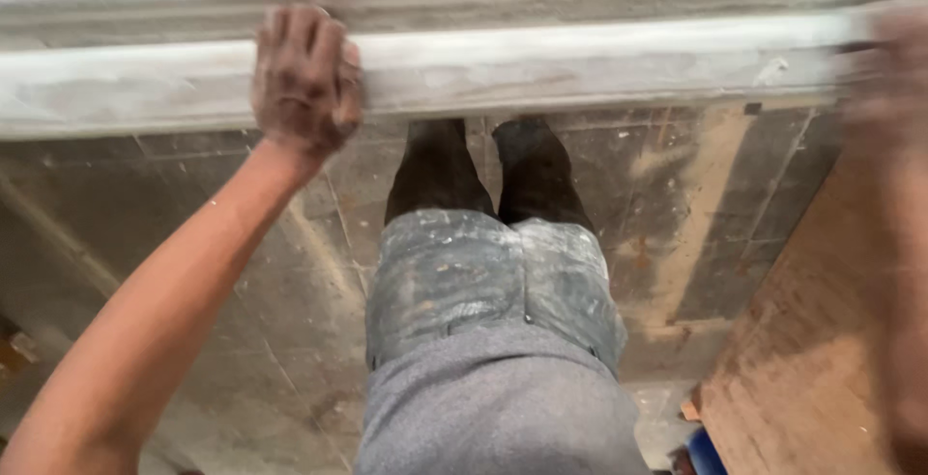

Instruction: The person sands the surface and edges of a large white-painted wooden frame using a small sanding block, working across the inner and outer contours.

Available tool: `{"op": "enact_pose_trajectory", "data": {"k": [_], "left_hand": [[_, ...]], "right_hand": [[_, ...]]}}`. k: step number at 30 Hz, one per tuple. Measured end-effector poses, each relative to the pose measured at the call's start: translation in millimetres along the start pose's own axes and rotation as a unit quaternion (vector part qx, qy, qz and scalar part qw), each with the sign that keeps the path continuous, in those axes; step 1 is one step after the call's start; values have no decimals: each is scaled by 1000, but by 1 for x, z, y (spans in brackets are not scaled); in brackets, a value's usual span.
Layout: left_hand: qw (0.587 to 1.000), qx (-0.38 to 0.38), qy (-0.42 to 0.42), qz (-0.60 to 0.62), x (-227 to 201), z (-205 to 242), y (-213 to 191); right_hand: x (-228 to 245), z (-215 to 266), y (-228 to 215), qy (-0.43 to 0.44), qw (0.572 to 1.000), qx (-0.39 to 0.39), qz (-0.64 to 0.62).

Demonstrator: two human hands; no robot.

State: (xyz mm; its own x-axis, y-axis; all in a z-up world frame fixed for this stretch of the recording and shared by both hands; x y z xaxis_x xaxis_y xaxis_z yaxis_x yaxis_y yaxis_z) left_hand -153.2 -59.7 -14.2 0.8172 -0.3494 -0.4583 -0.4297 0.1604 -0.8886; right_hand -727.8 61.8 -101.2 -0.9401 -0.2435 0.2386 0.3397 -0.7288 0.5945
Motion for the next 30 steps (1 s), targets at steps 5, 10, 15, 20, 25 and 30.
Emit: {"op": "enact_pose_trajectory", "data": {"k": [5,10,15,20,25,30], "left_hand": [[997,-30,-43,-64,-13,5,9],[997,-32,-16,-75,-49,-18,28],[998,-57,-10,-36,-58,-24,14],[998,-52,-8,-42,-57,-13,11],[997,-38,-18,-66,-55,-14,16],[996,-51,13,-75,-53,-11,22]], "right_hand": [[46,24,24,-225,769,-22,598],[-229,18,147,-449,267,189,831],[-31,6,52,-356,-131,79,922],[118,18,-15,-271,316,100,904],[-115,19,97,-458,234,136,847],[-258,-6,133,-146,93,255,951]]}}
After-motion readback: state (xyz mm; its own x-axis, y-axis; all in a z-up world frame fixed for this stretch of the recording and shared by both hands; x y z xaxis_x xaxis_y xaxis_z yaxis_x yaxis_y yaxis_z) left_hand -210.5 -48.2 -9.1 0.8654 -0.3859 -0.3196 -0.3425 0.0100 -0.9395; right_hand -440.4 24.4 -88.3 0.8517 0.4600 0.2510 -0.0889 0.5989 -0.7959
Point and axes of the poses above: each hand's wrist, its own z-axis away from the middle knuckle, its own y-axis out of the palm, x = y × z, the point moved 8 cm from there along -z, towards the middle knuckle, and after that the axes turned 4 degrees about -y, right-handed, at the moved point
